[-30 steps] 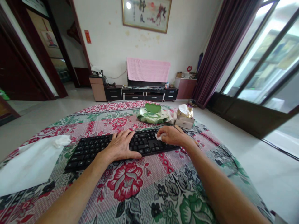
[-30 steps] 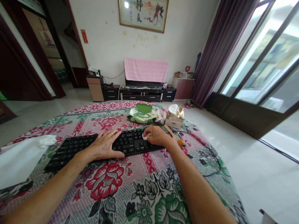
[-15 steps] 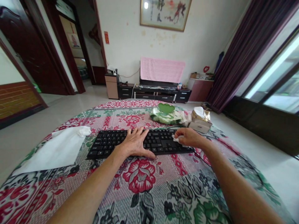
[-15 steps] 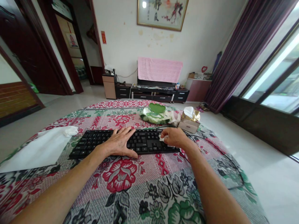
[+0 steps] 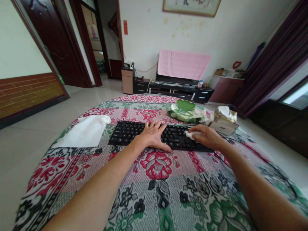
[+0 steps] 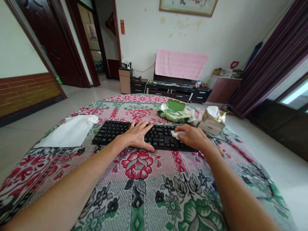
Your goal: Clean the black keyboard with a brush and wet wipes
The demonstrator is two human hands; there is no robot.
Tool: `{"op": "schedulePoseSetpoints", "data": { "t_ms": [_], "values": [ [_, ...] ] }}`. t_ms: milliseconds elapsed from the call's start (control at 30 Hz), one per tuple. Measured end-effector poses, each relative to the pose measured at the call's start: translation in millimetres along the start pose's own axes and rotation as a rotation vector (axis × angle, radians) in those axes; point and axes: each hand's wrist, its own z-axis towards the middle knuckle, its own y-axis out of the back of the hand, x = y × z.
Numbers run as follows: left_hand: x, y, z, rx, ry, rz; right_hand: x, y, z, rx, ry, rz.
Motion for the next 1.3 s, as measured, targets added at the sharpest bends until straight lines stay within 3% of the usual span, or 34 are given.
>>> {"op": "schedulePoseSetpoints", "data": {
  "t_ms": [200,467,600,733,833,933,1133,1300],
  "values": [
    [0.3,-1.1,1.2,-0.007,-0.015,0.025,-9.6,3.9,-20.6,-0.090,0.064,-0.081],
    [4.9,-6.3,4.5,-0.031,-0.041,0.061,-16.9,9.0,-35.6,-0.187,-0.117,-0.164],
    [4.1,-7.5,4.7,-0.042,-0.037,0.069,1.6,5.6,-31.3,-0.292,0.045,-0.060],
    [3.9,-8.2,4.9,-0.046,-0.034,0.067,24.3,-6.1,-26.6,-0.194,0.261,0.007],
    [4.9,-9.1,5.5,-0.043,-0.033,0.059,24.7,-10.4,-25.5,-0.168,0.226,-0.042],
    [5.6,-10.0,6.2,-0.041,-0.031,0.058,19.5,-10.4,-26.2,-0.230,0.129,-0.074],
    [4.8,-10.3,6.3,-0.034,-0.022,0.079,31.5,-25.3,-25.7,-0.281,0.322,0.040],
    [5.4,-10.2,6.4,-0.027,-0.020,0.094,26.6,-32.8,-26.0,-0.333,0.247,0.001]
  ]
}}
